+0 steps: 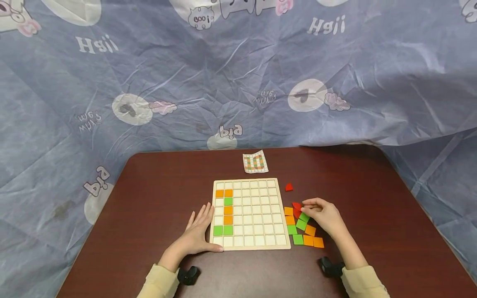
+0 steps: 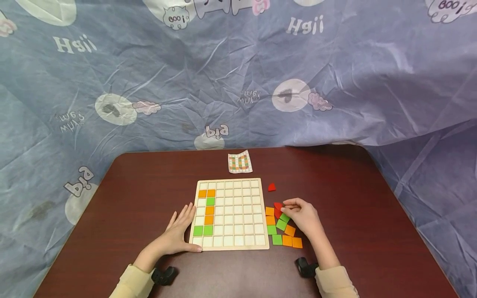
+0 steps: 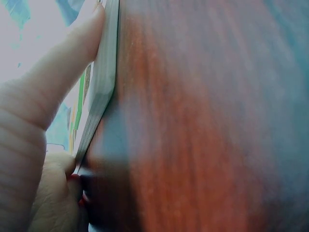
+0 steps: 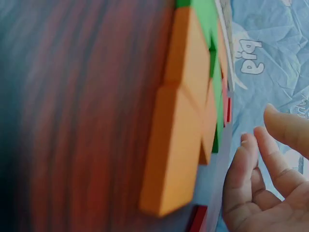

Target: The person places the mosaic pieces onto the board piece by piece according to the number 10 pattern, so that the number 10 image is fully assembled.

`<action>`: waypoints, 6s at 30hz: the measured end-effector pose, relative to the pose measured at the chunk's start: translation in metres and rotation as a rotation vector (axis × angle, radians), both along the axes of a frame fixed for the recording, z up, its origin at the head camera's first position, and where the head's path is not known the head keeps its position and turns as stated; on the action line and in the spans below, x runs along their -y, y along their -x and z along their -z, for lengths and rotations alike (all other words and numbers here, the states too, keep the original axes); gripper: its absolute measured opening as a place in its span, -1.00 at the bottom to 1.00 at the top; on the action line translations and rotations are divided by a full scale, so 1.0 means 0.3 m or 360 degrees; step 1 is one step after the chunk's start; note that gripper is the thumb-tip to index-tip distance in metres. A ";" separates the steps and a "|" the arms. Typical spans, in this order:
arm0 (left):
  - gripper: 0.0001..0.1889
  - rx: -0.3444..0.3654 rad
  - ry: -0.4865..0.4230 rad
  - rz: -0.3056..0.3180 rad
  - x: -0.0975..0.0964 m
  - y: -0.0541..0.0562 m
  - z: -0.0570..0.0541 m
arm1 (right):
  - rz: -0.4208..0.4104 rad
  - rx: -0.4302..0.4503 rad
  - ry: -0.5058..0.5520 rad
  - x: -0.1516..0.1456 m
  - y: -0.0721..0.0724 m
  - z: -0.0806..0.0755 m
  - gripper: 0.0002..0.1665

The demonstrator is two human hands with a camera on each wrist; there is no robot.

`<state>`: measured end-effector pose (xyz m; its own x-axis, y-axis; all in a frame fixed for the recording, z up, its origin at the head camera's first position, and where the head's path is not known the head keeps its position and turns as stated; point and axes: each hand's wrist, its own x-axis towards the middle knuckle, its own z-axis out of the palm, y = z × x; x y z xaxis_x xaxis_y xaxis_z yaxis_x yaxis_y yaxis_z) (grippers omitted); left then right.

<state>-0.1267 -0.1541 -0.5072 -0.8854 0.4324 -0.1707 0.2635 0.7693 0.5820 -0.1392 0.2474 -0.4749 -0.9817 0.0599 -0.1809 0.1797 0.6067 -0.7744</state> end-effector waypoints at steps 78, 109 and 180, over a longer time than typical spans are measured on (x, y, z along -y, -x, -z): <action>0.38 -0.0018 -0.0108 0.0015 0.020 -0.023 0.003 | -0.0020 -0.0056 0.0356 0.223 -0.027 -0.058 -0.70; 0.37 0.0005 -0.0090 -0.0016 0.023 -0.016 0.002 | -0.0560 -0.0202 0.0155 0.541 -0.025 0.006 -0.90; 0.37 -0.0022 -0.0116 0.0003 0.019 -0.021 0.001 | 0.0100 -0.0111 -0.0075 0.135 0.228 -0.033 -0.68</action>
<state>-0.1203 -0.1599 -0.5074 -0.8867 0.4448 -0.1265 0.2731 0.7245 0.6329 -0.2075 0.2068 -0.4651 -0.9858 0.1285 -0.1078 0.1652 0.6318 -0.7573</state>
